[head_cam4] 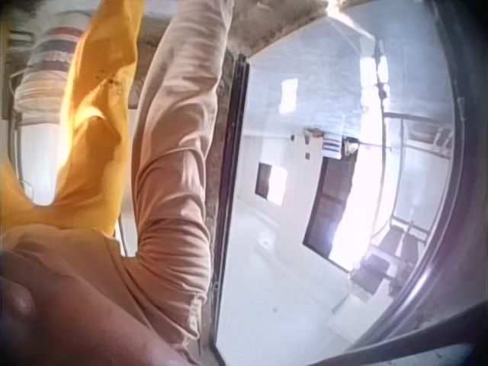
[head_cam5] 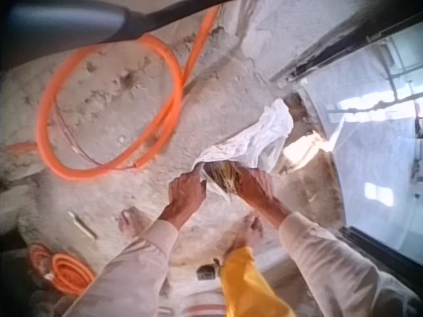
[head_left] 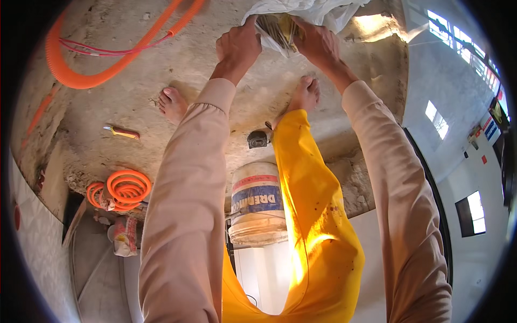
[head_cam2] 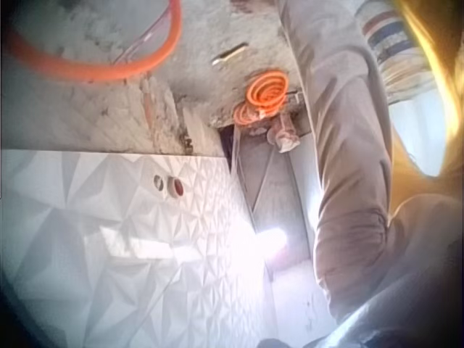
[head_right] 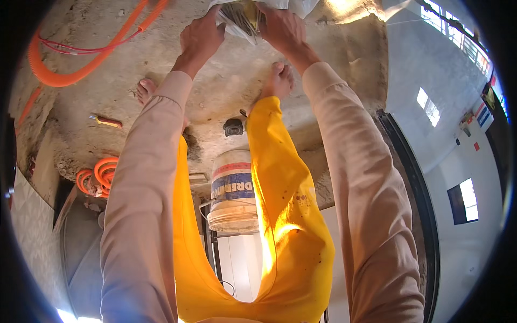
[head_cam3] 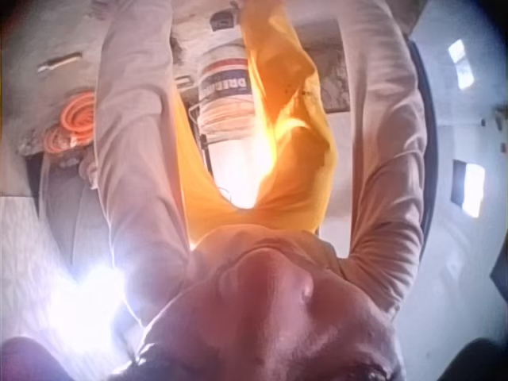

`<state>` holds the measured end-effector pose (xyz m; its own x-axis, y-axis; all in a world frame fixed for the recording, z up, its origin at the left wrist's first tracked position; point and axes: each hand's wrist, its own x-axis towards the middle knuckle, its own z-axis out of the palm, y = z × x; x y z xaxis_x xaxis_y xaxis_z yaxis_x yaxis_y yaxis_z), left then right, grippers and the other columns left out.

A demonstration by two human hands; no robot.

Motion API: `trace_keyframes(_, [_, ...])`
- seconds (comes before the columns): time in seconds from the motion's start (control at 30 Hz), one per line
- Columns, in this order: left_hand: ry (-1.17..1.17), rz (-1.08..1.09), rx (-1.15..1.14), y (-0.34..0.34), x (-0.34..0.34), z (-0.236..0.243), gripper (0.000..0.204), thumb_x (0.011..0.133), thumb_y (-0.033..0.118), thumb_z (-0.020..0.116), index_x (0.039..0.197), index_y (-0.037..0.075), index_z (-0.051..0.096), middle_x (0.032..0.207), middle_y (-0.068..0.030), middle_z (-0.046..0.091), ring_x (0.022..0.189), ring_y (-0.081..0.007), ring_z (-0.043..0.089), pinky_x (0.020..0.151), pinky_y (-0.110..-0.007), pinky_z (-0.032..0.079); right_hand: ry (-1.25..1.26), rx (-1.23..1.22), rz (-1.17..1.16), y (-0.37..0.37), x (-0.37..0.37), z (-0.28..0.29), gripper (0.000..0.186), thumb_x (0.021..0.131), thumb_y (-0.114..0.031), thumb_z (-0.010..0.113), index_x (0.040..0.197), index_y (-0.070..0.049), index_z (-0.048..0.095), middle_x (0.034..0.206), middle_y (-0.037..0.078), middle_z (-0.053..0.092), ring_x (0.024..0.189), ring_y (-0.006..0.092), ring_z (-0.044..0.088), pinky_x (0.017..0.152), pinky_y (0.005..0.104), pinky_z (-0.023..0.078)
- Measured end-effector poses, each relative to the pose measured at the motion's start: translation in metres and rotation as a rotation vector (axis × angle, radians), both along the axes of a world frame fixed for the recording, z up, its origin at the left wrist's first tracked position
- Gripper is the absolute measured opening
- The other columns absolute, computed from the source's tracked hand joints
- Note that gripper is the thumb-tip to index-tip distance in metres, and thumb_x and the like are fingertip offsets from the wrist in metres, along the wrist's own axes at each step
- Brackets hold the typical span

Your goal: Securing an orange electrical conduit pipe into a concrete wall groove using nails and a hammer.

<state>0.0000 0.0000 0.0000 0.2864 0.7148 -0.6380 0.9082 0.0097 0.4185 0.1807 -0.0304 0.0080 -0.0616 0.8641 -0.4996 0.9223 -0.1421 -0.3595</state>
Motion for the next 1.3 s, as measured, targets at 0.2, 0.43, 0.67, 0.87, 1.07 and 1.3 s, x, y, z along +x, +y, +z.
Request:
trace_keyframes(0.2, [0.008,0.091,0.009,-0.009,0.005,-0.001,0.041,0.082,0.028,0.057,0.122,0.024,0.051,0.092,-0.0175,0.065,0.089,-0.0361,0.061,0.078,-0.045,0.049,0.116,0.244,-0.090,-0.008,-0.001,-0.014,0.028,0.075,-0.023,0.062,0.101,-0.015,0.063,0.084,0.011,0.065,0.075,0.0307,0.062,0.066,0.0411,0.050])
trace_keyframes(0.43, [-0.019,-0.067,0.142,-0.008,-0.029,-0.014,0.038,0.081,0.023,0.054,0.119,0.024,0.054,0.092,-0.0133,0.065,0.085,-0.0333,0.063,0.076,-0.044,0.049,-0.022,0.058,0.041,-0.003,-0.015,-0.014,0.026,0.075,-0.023,0.062,0.098,-0.012,0.063,0.083,0.014,0.065,0.075,0.0322,0.062,0.065,0.0411,0.049])
trace_keyframes(0.67, [-0.193,0.167,-0.074,-0.008,-0.025,-0.004,0.048,0.078,0.027,0.055,0.125,0.017,0.048,0.096,-0.0194,0.064,0.089,-0.0369,0.061,0.081,-0.045,0.048,0.090,0.041,-0.267,0.001,-0.019,-0.015,0.022,0.075,-0.026,0.058,0.089,-0.011,0.065,0.075,0.014,0.064,0.075,0.0323,0.062,0.064,0.0416,0.049])
trace_keyframes(0.87, [-0.093,0.131,0.014,-0.021,-0.016,-0.009,0.048,0.079,0.029,0.058,0.122,0.010,0.049,0.080,-0.0133,0.065,0.079,-0.0342,0.062,0.074,-0.042,0.049,-0.053,0.023,-0.079,0.007,-0.027,-0.026,0.024,0.076,-0.029,0.059,0.090,-0.012,0.067,0.077,0.015,0.064,0.075,0.0332,0.062,0.065,0.0418,0.050])
trace_keyframes(1.07, [-0.172,0.236,-0.157,-0.024,-0.031,-0.002,0.040,0.076,0.025,0.056,0.112,0.008,0.053,0.091,-0.0209,0.064,0.087,-0.0379,0.061,0.078,-0.045,0.048,-0.031,-0.029,-0.162,0.008,-0.032,-0.039,0.031,0.078,-0.036,0.058,0.098,-0.013,0.065,0.088,0.014,0.065,0.083,0.0357,0.061,0.071,0.0419,0.050])
trace_keyframes(1.3, [-0.288,0.284,-0.055,-0.021,-0.023,-0.012,0.045,0.076,0.027,0.058,0.116,0.008,0.056,0.068,-0.0132,0.063,0.068,-0.0311,0.062,0.070,-0.040,0.048,0.346,0.246,-0.002,0.015,-0.012,-0.064,0.042,0.078,-0.037,0.059,0.112,-0.012,0.060,0.107,0.015,0.059,0.107,0.0339,0.051,0.089,0.0535,0.037])
